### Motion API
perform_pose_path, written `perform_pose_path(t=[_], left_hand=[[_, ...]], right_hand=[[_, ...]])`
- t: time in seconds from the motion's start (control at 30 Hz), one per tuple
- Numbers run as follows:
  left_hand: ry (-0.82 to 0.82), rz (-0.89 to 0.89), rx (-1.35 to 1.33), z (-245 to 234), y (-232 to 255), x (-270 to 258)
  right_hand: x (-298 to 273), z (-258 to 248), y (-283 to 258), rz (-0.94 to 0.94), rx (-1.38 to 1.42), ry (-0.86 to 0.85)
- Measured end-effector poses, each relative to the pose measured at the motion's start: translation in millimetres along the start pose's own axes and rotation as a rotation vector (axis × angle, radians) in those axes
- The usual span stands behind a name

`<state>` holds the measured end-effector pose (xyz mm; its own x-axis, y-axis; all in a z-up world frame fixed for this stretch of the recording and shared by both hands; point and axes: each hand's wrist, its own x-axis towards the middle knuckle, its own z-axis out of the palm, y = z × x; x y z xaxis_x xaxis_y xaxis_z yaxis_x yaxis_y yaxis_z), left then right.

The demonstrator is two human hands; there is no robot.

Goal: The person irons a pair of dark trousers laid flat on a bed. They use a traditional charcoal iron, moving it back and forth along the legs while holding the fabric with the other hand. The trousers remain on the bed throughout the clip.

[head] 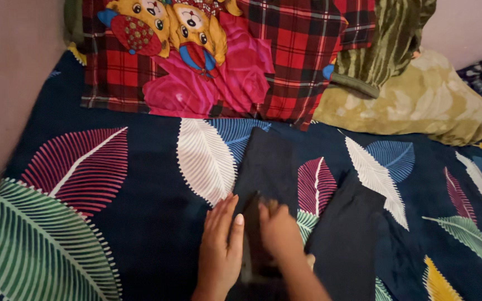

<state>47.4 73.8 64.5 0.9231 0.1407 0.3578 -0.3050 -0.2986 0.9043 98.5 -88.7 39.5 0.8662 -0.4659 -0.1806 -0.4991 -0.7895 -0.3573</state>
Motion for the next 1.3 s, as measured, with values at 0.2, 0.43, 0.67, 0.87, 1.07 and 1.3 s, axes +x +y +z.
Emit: perform_pose_path(t=[0.2, 0.43, 0.67, 0.87, 1.07, 1.3], left_hand=[[0.018, 0.046, 0.019, 2.4, 0.2, -9.3], [-0.041, 0.002, 0.077, 28.3, -10.2, -31.1], [-0.061, -0.015, 0.198, 61.1, -31.5, -32.8], [0.021, 0.102, 0.623, 84.2, -66.1, -38.8], [0.012, 0.163, 0.695, 89.8, -85.9, -50.2], [-0.023, 0.140, 0.707, 84.6, -80.6, -46.6]], right_hand=[[-62.2, -12.1, 26.2, -0.072, -0.055, 0.074], [-1.8, -24.6, 14.0, -0.078, -0.055, 0.180], [119.7, -37.3, -1.8, -0.147, -0.046, 0.179], [111.0, -27.1, 23.6, -0.328, -0.152, 0.171], [137.8, -28.9, 28.7, -0.385, -0.160, 0.151], [227.7, -49.0, -9.1, -0.193, -0.088, 0.202]])
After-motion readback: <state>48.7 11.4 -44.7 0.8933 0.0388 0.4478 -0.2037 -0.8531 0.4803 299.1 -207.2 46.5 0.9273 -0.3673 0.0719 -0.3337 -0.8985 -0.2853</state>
